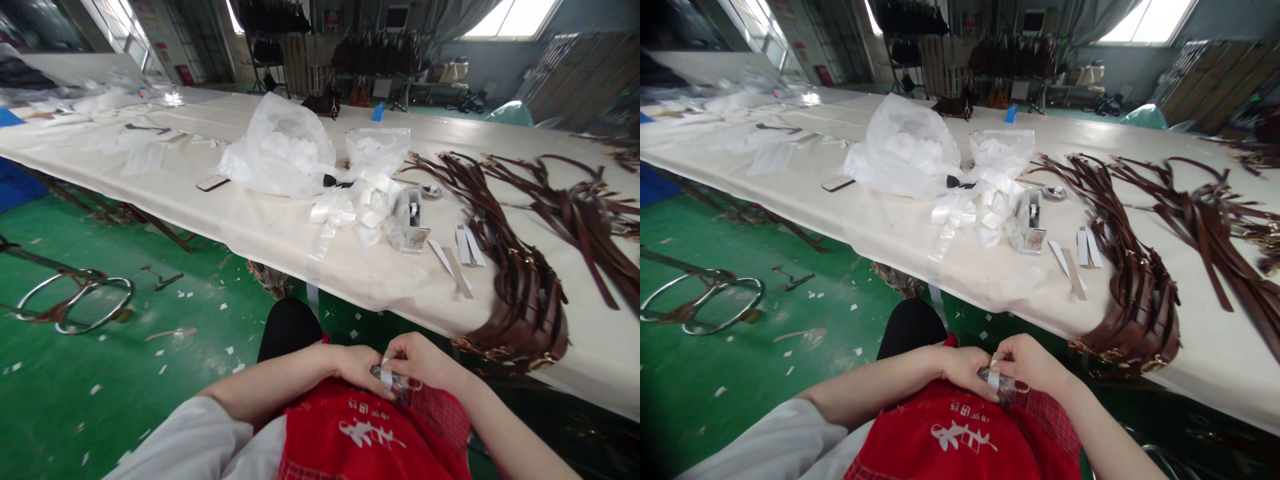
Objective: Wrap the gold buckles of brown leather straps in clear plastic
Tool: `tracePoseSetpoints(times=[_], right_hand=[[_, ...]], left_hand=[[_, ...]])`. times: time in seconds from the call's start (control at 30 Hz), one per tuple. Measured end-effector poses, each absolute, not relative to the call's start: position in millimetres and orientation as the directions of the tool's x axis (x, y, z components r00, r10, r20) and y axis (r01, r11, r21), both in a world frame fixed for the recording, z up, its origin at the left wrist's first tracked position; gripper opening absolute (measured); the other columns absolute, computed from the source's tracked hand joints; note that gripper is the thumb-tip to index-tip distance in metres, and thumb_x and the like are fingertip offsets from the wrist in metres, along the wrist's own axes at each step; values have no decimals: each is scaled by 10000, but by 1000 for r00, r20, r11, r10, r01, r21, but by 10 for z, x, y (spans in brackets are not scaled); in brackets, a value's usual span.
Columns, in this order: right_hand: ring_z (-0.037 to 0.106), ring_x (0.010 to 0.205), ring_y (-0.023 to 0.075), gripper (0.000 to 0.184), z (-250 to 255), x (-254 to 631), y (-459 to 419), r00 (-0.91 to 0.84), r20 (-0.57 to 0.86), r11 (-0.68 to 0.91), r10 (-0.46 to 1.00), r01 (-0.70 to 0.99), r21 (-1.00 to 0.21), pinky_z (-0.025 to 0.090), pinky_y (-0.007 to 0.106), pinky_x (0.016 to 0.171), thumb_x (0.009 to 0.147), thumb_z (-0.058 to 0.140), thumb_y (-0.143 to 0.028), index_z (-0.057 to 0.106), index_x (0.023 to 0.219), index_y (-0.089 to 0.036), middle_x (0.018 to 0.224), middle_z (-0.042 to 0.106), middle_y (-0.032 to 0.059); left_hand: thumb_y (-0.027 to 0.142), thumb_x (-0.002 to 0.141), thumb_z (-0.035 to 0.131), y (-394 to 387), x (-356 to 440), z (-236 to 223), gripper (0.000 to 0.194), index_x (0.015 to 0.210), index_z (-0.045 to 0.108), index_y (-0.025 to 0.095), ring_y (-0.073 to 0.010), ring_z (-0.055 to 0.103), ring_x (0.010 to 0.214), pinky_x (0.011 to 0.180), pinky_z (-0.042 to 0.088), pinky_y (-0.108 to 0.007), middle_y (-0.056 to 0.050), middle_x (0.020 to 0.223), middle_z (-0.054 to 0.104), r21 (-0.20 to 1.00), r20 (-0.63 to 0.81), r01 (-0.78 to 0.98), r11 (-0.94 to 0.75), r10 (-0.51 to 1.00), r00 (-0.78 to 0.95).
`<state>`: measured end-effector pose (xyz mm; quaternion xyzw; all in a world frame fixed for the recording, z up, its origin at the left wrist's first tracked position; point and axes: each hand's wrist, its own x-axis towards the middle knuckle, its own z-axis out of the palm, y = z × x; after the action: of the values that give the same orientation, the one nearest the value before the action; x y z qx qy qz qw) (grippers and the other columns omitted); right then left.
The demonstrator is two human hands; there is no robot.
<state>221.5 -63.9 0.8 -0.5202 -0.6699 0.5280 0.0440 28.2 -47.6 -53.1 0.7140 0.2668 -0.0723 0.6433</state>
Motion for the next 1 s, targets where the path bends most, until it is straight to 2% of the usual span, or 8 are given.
tracePoseSetpoints(times=[0.1, 0.3, 0.4, 0.5, 0.6, 0.7, 0.83, 1.0], right_hand=[[626, 566, 161, 136, 3, 2232, -616, -466, -499, -79, 731, 668, -740, 439, 233, 530, 781, 653, -243, 753, 724, -172, 660, 747, 24], [668, 612, 179, 136, 61, 2205, -584, -494, -489, 39, 719, 731, -682, 424, 225, 507, 805, 624, -211, 750, 756, -192, 693, 762, 24], [654, 676, 208, 128, 152, 2111, -629, -486, -392, 177, 781, 775, -606, 451, 288, 600, 792, 607, -142, 703, 718, -183, 741, 728, 48], [651, 790, 244, 209, 191, 2052, -714, -523, -297, 315, 799, 784, -535, 486, 368, 742, 852, 532, -97, 705, 769, -180, 839, 704, 76], [657, 1033, 267, 342, 57, 2076, -822, -610, -138, 510, 781, 749, -424, 511, 417, 941, 904, 469, -70, 710, 1118, -184, 1109, 726, 100], [520, 1320, 299, 577, -191, 2108, -940, -627, 53, 621, 777, 751, -226, 454, 460, 1101, 856, 453, -16, 523, 1418, -123, 1441, 574, 137], [302, 1478, 312, 742, -371, 2076, -1018, -575, 194, 603, 795, 786, -136, 440, 469, 1134, 769, 425, 39, 426, 1492, -124, 1581, 407, 103], [310, 1478, 282, 664, -238, 2037, -902, -562, 255, 603, 787, 788, -125, 401, 496, 1169, 838, 438, -14, 425, 1490, -138, 1595, 383, 86]], left_hand=[[503, 830, 670, -501, 275, -594, 305, 816, 714, 202, -132, 575, 665, 617, 415, -210, 35, 711, 648, 874, -461, 485, -1, 307, 832], [531, 779, 712, -525, 269, -642, 314, 806, 721, 218, -151, 587, 677, 660, 441, -237, 36, 725, 660, 874, -466, 485, 41, 359, 809], [519, 633, 822, -525, 274, -624, 349, 785, 715, 223, -157, 578, 675, 669, 438, -252, 45, 724, 647, 868, -482, 488, 87, 376, 791], [359, 486, 895, -473, 264, -617, 370, 764, 711, 199, -156, 560, 674, 641, 416, -249, 49, 705, 634, 837, -548, 479, 265, 436, 714], [186, 430, 876, -360, 230, -609, 331, 703, 692, 161, -169, 555, 692, 654, 416, -258, 46, 640, 601, 820, -567, 370, 436, 542, 620], [142, 461, 815, -226, 195, -559, 327, 762, 688, 149, -167, 579, 711, 670, 442, -258, 32, 675, 618, 816, -542, 222, 533, 574, 614], [228, 576, 687, -59, 179, -434, 352, 917, 694, 139, -150, 619, 734, 699, 477, -250, -27, 817, 681, 766, -468, -29, 642, 588, 659], [307, 622, 705, 102, 179, -318, 324, 869, 709, 98, -138, 606, 708, 694, 478, -241, -61, 806, 684, 707, -411, -203, 678, 627, 662]])
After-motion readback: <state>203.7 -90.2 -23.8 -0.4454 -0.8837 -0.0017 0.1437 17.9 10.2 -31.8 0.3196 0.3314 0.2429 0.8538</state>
